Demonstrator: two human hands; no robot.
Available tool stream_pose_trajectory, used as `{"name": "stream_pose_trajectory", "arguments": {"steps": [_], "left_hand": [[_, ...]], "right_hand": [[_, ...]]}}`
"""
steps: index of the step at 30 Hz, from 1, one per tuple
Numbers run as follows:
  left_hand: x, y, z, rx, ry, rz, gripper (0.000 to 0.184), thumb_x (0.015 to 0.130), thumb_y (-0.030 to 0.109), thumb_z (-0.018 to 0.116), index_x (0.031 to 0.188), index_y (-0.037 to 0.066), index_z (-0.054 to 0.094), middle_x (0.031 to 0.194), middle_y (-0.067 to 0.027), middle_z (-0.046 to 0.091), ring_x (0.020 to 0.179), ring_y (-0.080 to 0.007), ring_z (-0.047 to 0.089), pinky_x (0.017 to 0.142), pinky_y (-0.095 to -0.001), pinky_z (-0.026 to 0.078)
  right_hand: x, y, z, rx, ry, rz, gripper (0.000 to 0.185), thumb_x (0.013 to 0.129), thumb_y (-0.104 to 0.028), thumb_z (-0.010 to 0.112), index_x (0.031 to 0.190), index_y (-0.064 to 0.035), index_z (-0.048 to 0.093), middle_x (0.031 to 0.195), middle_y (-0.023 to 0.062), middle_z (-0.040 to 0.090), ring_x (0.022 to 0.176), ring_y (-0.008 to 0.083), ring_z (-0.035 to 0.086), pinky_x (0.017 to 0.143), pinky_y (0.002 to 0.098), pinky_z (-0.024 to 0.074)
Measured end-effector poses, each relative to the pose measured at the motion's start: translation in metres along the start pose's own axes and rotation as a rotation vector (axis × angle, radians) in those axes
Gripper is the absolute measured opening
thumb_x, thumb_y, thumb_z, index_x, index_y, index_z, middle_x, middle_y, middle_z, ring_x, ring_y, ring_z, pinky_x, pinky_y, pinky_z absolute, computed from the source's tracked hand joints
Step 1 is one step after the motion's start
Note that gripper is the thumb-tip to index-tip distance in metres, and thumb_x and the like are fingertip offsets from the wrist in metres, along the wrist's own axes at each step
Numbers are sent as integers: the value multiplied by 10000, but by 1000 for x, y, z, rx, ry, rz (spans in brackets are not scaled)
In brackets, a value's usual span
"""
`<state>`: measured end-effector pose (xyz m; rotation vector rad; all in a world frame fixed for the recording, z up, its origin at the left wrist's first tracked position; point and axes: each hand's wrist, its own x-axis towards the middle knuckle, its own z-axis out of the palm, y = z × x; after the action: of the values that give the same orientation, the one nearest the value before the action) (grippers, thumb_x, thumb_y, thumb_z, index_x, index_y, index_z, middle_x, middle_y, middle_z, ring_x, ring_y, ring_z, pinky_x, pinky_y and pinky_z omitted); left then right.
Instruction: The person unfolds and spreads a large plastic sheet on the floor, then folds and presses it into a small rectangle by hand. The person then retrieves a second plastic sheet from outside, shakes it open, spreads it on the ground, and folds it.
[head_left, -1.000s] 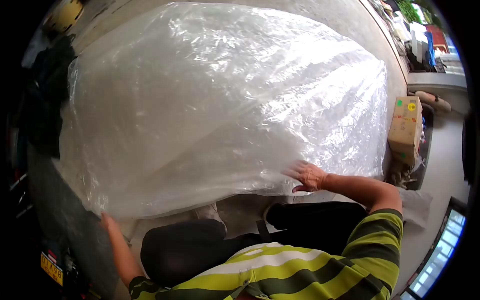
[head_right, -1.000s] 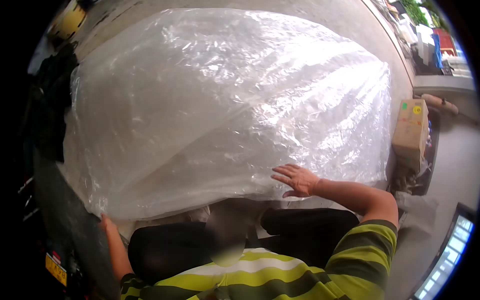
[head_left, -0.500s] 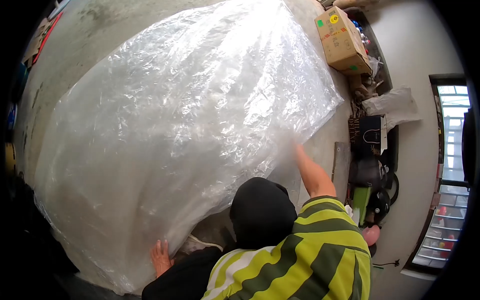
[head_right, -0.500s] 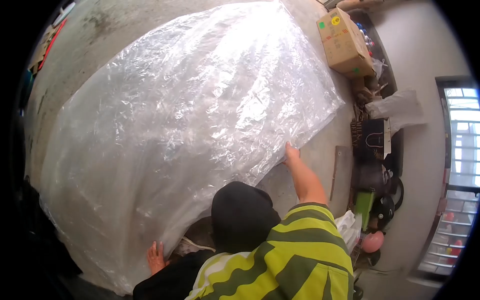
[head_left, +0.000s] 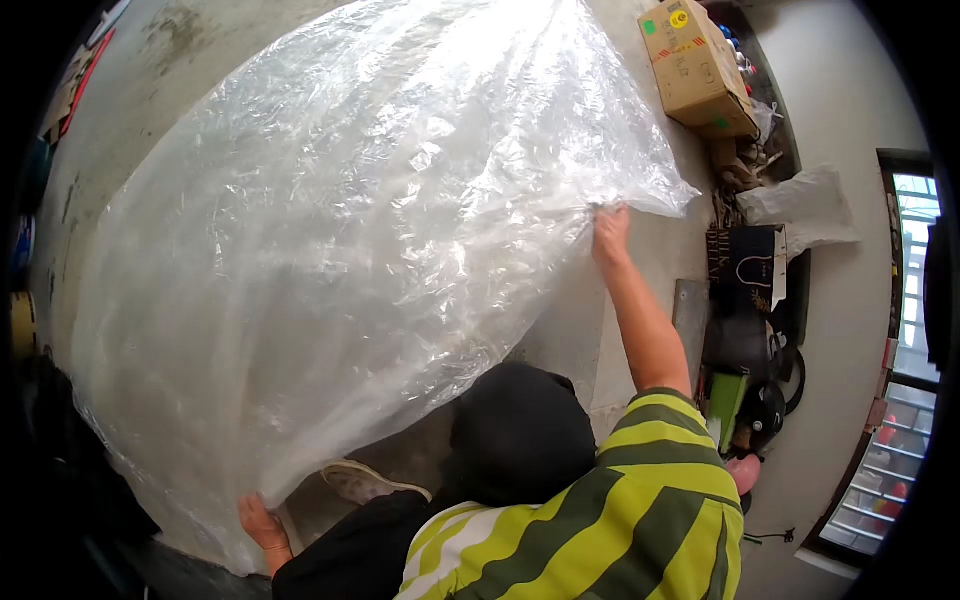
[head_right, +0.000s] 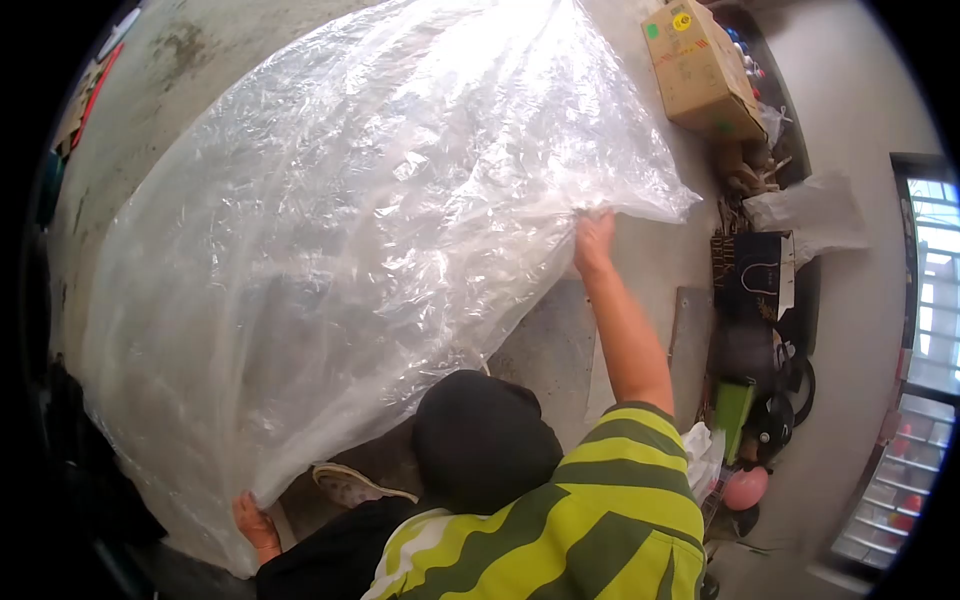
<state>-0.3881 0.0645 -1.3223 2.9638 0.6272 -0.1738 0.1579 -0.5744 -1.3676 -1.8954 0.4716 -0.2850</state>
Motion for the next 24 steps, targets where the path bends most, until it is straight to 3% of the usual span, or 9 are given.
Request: {"name": "stream_pose_trajectory", "arguments": {"steps": [2,4,5,7,9,11,14,21,24], "left_hand": [[-24,-3,16,24,-142,52,280,711,-34,604,978,45,572,934,-173,546,906,-379,553,769,-452,456],[-64,-29,73,22,-416,109,271,716,-6,630,976,40,574,959,-174,548,932,-381,552,796,-460,453],[-79,-45,105,-2,-532,80,301,709,10,652,998,39,573,983,-175,546,957,-381,548,821,-464,449],[-64,-35,88,-33,-454,-72,373,694,21,673,1053,44,572,1026,-177,546,999,-382,539,861,-462,440],[-66,-18,51,-91,-366,-243,657,655,36,711,1281,67,514,1240,-199,522,1117,-392,501,963,-444,404],[-61,-18,49,-183,-358,-247,683,658,40,694,1319,72,527,1334,-204,504,1128,-397,498,983,-448,397],[-64,-47,61,-176,-540,-96,573,654,32,671,1222,90,629,1276,-178,577,1166,-393,485,992,-461,388],[-40,-72,59,-252,-568,22,388,686,-21,590,1036,93,712,1093,-182,667,1122,-419,537,957,-486,413],[5,-57,19,-171,-699,-136,334,737,-25,549,1021,65,700,1085,-218,652,1018,-436,580,906,-478,449]], "right_hand": [[-39,15,-30,-150,103,-2,391,783,19,482,1173,30,502,1031,90,611,905,178,569,819,318,471],[-22,229,-116,-287,-116,632,395,863,-12,444,1249,3,531,1118,143,615,948,255,592,876,407,486],[-39,248,-133,-115,63,826,400,889,-28,427,1275,-18,527,1151,158,614,987,303,605,863,477,507],[-86,121,-95,419,255,765,399,914,-104,464,1304,-34,504,1230,169,593,1068,342,605,868,517,519],[-94,149,-119,264,311,878,404,929,-166,490,1311,-36,498,1256,170,585,1108,346,593,903,514,506],[-70,140,-108,161,340,912,420,945,-228,516,1319,-38,492,1281,171,576,1148,351,581,938,510,494],[-79,122,-117,429,-38,960,541,964,-319,541,1360,24,406,1335,211,511,1215,376,510,1030,532,404],[-59,116,-122,433,-60,973,553,953,-240,559,1387,43,365,1398,222,447,1250,388,473,1050,543,384],[-23,129,-109,493,-17,924,476,936,-183,562,1323,62,431,1318,226,514,1180,392,526,1012,535,425]]}}
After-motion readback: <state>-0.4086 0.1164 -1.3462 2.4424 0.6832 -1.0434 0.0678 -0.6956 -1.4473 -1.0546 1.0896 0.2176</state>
